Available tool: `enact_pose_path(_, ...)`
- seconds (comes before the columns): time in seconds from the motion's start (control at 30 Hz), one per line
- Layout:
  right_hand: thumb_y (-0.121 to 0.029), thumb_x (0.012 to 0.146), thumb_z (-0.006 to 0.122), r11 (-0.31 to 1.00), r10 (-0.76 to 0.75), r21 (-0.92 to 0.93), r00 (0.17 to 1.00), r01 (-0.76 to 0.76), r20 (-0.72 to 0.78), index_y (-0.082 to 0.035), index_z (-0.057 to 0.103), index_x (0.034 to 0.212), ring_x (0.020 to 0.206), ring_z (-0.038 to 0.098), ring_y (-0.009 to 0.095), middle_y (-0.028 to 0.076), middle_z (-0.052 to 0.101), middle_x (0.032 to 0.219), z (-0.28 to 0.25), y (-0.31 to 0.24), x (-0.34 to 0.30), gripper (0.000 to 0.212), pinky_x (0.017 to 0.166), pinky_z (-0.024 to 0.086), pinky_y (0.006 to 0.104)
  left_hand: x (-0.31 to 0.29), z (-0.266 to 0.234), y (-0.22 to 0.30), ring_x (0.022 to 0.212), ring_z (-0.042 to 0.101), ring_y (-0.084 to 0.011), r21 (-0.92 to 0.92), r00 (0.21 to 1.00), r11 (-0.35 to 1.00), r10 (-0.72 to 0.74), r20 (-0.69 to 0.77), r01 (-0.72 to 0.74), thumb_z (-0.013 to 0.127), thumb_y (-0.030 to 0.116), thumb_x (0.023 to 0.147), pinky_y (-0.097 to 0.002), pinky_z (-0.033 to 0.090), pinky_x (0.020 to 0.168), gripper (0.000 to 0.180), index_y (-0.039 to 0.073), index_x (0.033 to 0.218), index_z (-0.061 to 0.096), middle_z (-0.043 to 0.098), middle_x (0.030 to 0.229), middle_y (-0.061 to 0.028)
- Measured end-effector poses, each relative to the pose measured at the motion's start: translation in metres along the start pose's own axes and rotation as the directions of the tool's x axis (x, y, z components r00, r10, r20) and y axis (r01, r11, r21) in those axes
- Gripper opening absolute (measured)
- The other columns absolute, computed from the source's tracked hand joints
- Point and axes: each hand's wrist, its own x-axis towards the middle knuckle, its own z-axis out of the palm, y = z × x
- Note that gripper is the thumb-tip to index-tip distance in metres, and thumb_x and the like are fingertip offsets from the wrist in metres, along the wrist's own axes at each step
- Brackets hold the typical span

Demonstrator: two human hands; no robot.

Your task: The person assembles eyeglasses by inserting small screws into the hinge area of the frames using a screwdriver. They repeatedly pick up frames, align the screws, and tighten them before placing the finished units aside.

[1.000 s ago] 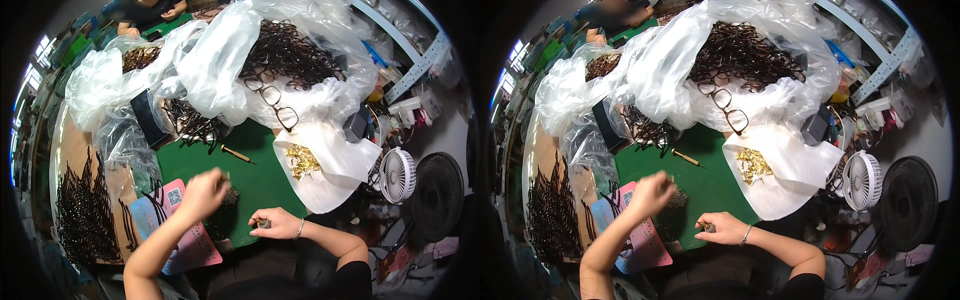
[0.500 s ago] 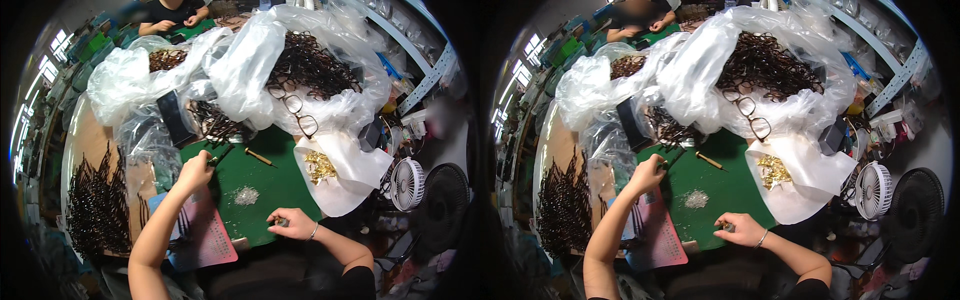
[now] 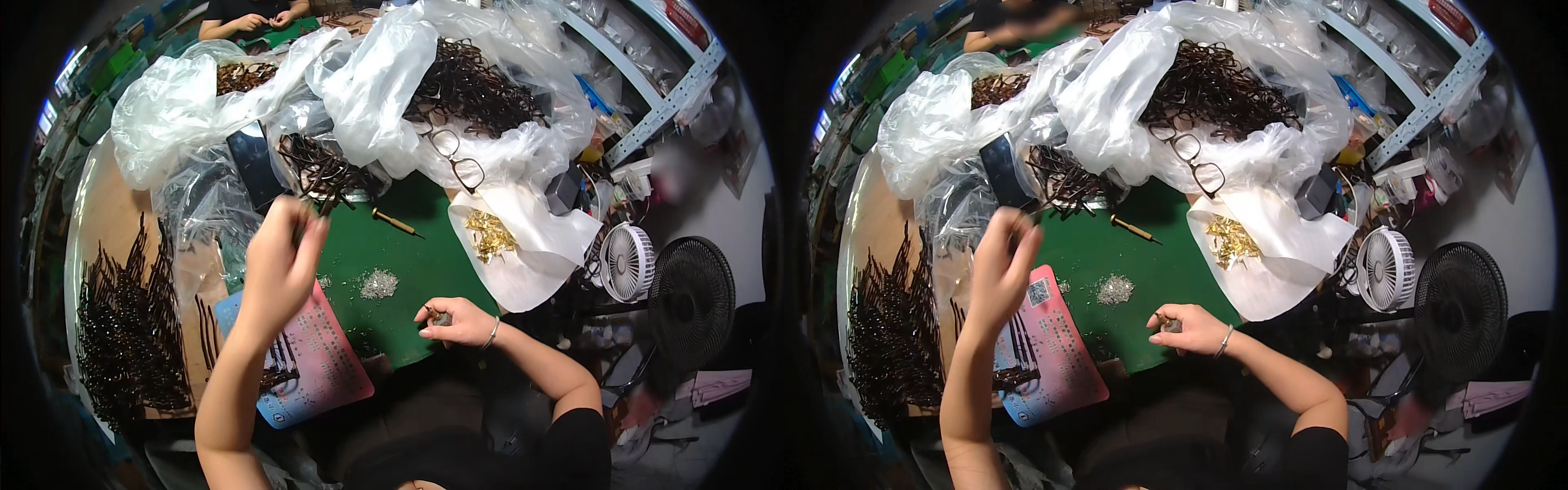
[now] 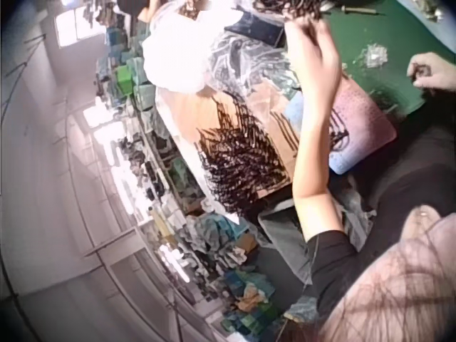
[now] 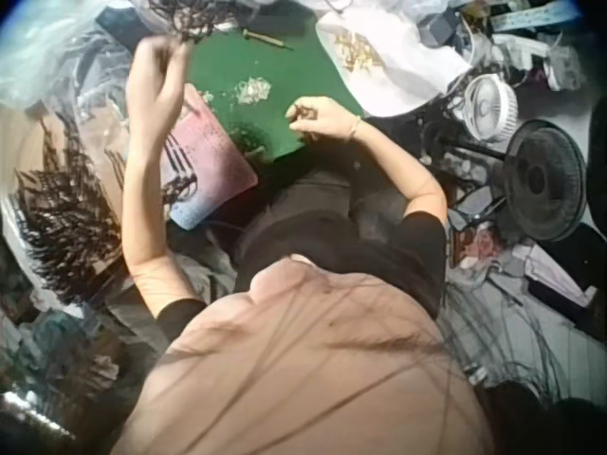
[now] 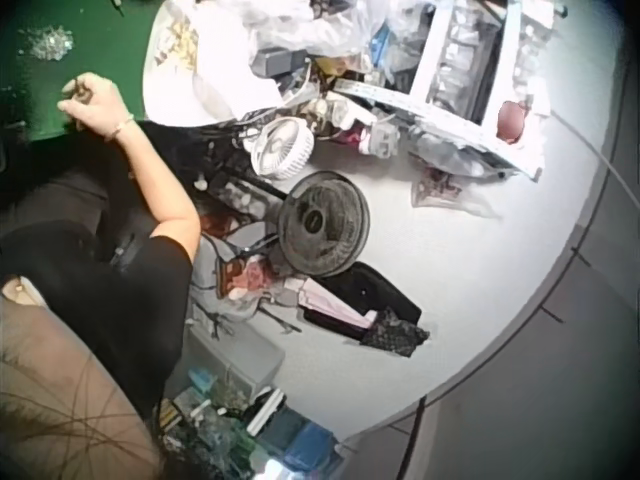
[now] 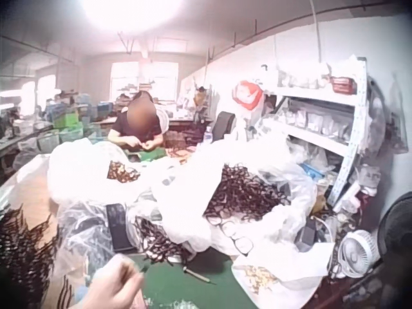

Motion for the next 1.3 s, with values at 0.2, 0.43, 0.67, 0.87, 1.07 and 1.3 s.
enact_pose_path(0.2, -0.016, 0.076, 0.057, 0.713, -0.413, -0.698, 0.762, -0.069, -0.498, -0.001, 0.060, 0.074, 0.073, 0.060, 0.034, 0.020, 0.061, 0.075, -0.046, -0.022, 0.018, 0.016, 0.065, 0.048, 0.0409, -0.123, -0.025, 0.021, 0.073, 0.053, -0.0086, -0.288, 0.896, 0.852, -0.385, 0.219, 0.437, 0.052, 0.005, 0.089, -0.0226, 0.045, 0.070, 0.015, -0.003, 0.102, 0.050, 0.055, 0.084, -0.0036)
enact_pose_path(0.43, -0.017, 0.073, 0.055, 0.499, -0.227, -0.755, 0.777, -0.424, -0.587, 0.003, 0.057, 0.083, 0.080, 0.059, 0.040, 0.026, 0.061, 0.082, -0.077, -0.004, 0.050, 0.022, 0.073, 0.047, 0.0457, -0.155, 0.010, -0.002, 0.075, 0.059, -0.0100, -0.512, 0.892, 0.742, -0.435, 0.124, 0.433, 0.054, 0.002, 0.088, -0.0236, 0.048, 0.067, 0.013, -0.005, 0.098, 0.054, 0.063, 0.094, -0.0102)
enact_pose_path(0.67, -0.018, 0.077, 0.056, 0.542, -0.291, -0.784, 0.808, -0.302, -0.512, 0.000, 0.061, 0.080, 0.080, 0.059, 0.038, 0.023, 0.061, 0.081, -0.084, -0.007, 0.038, 0.020, 0.072, 0.046, 0.0438, -0.161, 0.023, -0.018, 0.062, 0.056, -0.0073, -0.566, 0.860, 0.653, -0.442, 0.256, 0.504, 0.050, 0.007, 0.092, -0.0211, 0.046, 0.058, 0.014, -0.002, 0.101, 0.053, 0.059, 0.070, -0.0041)
enact_pose_path(0.87, -0.017, 0.076, 0.064, 0.899, -0.137, -0.417, 0.990, 0.132, 0.018, 0.000, 0.060, 0.081, 0.071, 0.064, 0.023, 0.015, 0.064, 0.076, 0.006, -0.087, 0.006, 0.018, 0.066, 0.049, 0.0317, -0.178, 0.030, -0.019, 0.063, 0.056, -0.0065, -0.577, 0.743, 0.481, -0.533, 0.406, 0.660, 0.048, 0.005, 0.092, -0.0200, 0.045, 0.056, 0.023, 0.000, 0.114, 0.053, 0.062, 0.076, -0.0065)
enact_pose_path(1.07, -0.017, 0.079, 0.065, 0.980, 0.000, -0.188, 0.953, 0.060, 0.304, 0.001, 0.062, 0.082, 0.072, 0.061, 0.011, 0.008, 0.065, 0.077, 0.043, -0.078, 0.031, 0.018, 0.066, 0.048, 0.0250, -0.172, 0.042, -0.004, 0.084, 0.066, -0.0183, -0.411, 0.853, 0.749, -0.433, 0.291, 0.520, 0.052, -0.006, 0.084, -0.0275, 0.052, 0.073, 0.030, -0.001, 0.114, 0.055, 0.065, 0.096, -0.0142)
enact_pose_path(1.3, -0.013, 0.079, 0.066, 0.999, -0.006, -0.046, 0.928, 0.025, 0.374, -0.001, 0.054, 0.089, 0.064, 0.053, 0.006, 0.004, 0.061, 0.081, 0.049, -0.062, 0.039, 0.019, 0.055, 0.044, 0.0218, -0.171, 0.038, -0.003, 0.083, 0.066, -0.0162, -0.388, 0.826, 0.733, -0.452, 0.337, 0.559, 0.051, -0.005, 0.085, -0.0260, 0.052, 0.074, 0.025, -0.001, 0.108, 0.058, 0.066, 0.089, -0.0108)
